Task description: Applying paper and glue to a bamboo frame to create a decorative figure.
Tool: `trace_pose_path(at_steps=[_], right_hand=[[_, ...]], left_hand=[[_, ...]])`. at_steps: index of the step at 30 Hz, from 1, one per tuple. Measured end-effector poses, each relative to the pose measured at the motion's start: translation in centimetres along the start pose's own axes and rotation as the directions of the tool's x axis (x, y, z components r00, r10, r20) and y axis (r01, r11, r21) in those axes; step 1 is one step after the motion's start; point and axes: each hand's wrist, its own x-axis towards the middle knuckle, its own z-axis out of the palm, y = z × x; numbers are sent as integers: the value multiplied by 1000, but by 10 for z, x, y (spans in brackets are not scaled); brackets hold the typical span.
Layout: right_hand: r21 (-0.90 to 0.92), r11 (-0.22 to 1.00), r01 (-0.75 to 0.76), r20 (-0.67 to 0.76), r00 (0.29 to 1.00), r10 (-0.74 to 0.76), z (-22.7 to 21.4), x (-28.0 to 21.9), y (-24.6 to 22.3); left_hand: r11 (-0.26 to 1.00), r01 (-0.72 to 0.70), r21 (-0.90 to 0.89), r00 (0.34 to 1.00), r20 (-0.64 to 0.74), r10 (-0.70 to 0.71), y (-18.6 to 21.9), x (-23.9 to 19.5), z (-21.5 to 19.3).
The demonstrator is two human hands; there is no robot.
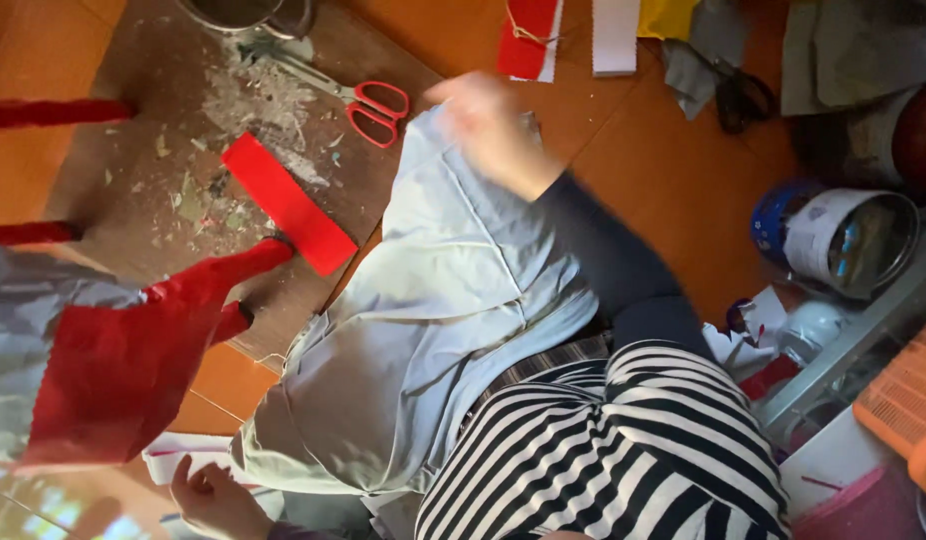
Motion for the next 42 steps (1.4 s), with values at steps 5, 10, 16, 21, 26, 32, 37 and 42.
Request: trace_pose_path(at_steps=[5, 10, 16, 21, 26, 32, 37, 42], right_hand=[[-225, 902, -368, -270, 913, 305, -103, -100, 239], [-721, 289, -630, -413, 725, 551, -149, -129, 225], [-760, 395, -515, -375, 845, 380, -167, -152, 244], [-345, 807, -478, -584, 783, 214, -181, -149, 255], [-351, 768, -536, -506, 798, 327, -193, -138, 225], [-536, 469, -702, -300, 678, 671, -206, -131, 242], [-651, 401, -644, -237, 674, 699, -202, -153, 169], [-674, 557, -485, -179, 839, 513, -234, -248, 101]], left_hand=[[991, 106, 85, 994, -25, -105, 1, 3, 1], [961, 232, -150, 967, 140, -211, 30, 7, 18], [997, -62, -49, 931, 358, 76, 140, 4, 42], [999, 24, -33, 834, 551, -1, 196, 4, 61], [991, -31, -130, 817, 567, 100, 208, 4, 72], [992, -85, -97, 801, 586, 126, 210, 0, 82], [997, -81, -7, 815, 575, 70, 188, 1, 98], [968, -123, -217, 790, 568, 228, 180, -2, 120]])
